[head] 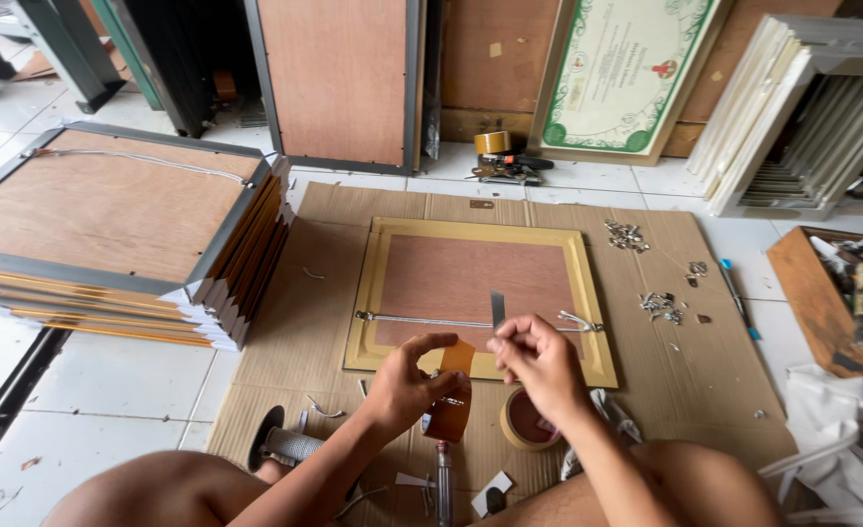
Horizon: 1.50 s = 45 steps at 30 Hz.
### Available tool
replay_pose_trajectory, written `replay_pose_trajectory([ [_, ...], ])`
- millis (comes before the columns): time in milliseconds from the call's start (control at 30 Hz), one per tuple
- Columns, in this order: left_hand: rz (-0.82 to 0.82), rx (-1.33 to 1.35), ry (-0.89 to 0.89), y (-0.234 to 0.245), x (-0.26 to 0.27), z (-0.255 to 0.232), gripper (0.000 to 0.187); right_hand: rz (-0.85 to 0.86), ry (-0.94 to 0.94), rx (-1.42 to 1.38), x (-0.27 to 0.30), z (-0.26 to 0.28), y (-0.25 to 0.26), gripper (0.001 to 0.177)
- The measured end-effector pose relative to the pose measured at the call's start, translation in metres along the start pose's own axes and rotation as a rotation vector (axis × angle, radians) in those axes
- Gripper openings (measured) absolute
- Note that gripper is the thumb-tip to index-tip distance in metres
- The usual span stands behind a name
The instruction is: The person applies adhesive tape to the back of picture frames, wipes the edges with a cloth, and handles several completed and partially completed frames in a workshop setting.
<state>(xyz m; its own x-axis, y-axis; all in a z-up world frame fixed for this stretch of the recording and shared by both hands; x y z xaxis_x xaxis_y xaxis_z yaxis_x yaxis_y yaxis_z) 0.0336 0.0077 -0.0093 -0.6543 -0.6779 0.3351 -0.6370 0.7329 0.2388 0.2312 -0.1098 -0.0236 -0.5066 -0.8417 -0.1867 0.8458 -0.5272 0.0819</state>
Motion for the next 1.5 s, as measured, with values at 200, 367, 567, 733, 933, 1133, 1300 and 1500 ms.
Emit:
replay_pose_trajectory([
  [200, -0.121, -0.194, -0.048, 0.007, -0.017, 0.009, 0.060, 0.090, 0.160, 0.652, 0.013, -0.014, -0.009, 0.021],
  [367, -0.128, -0.288, -0.115, 0.003, -0.026, 0.012, 0.061, 0.094, 0.273, 0.718, 0.012, 0.000, -0.019, 0.008],
  [567, -0.141, -0.354, -0.191, 0.000, -0.029, 0.014, 0.062, 0.105, 0.340, 0.781, 0.010, -0.004, -0.021, 0.018],
  [733, -0.157, -0.339, -0.194, 0.002, -0.029, 0.015, 0.064, 0.079, 0.391, 0.814, 0.011, -0.007, -0.020, 0.022],
  [933, -0.149, -0.347, -0.219, 0.002, -0.026, 0.013, 0.063, 0.080, 0.412, 0.819, 0.014, -0.005, -0.021, 0.023],
  [1133, -0.144, -0.389, -0.220, 0.000, -0.026, 0.015, 0.065, 0.118, 0.374, 0.874, 0.015, 0.005, -0.028, 0.019],
  [1300, -0.135, -0.420, -0.246, -0.005, -0.025, 0.017, 0.066, 0.160, 0.353, 0.922, 0.016, 0.013, -0.038, 0.010],
  [1500, -0.152, -0.449, -0.245, -0.003, -0.025, 0.017, 0.066, 0.184, 0.261, 0.988, 0.015, 0.010, -0.036, 0.010],
])
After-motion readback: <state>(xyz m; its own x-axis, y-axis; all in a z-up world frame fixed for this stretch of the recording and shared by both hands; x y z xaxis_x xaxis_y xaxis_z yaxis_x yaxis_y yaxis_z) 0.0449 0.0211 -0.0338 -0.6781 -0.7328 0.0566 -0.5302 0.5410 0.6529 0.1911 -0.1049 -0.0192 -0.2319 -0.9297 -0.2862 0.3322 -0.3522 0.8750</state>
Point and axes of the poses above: each hand's wrist, its own x-axis away from the middle knuckle, its own y-axis out of the back of the hand, z = x × y, the point moved 4 cm from there along -x, towards the middle knuckle, and after that the axes turned 5 degrees about y, right-handed, at the moved point
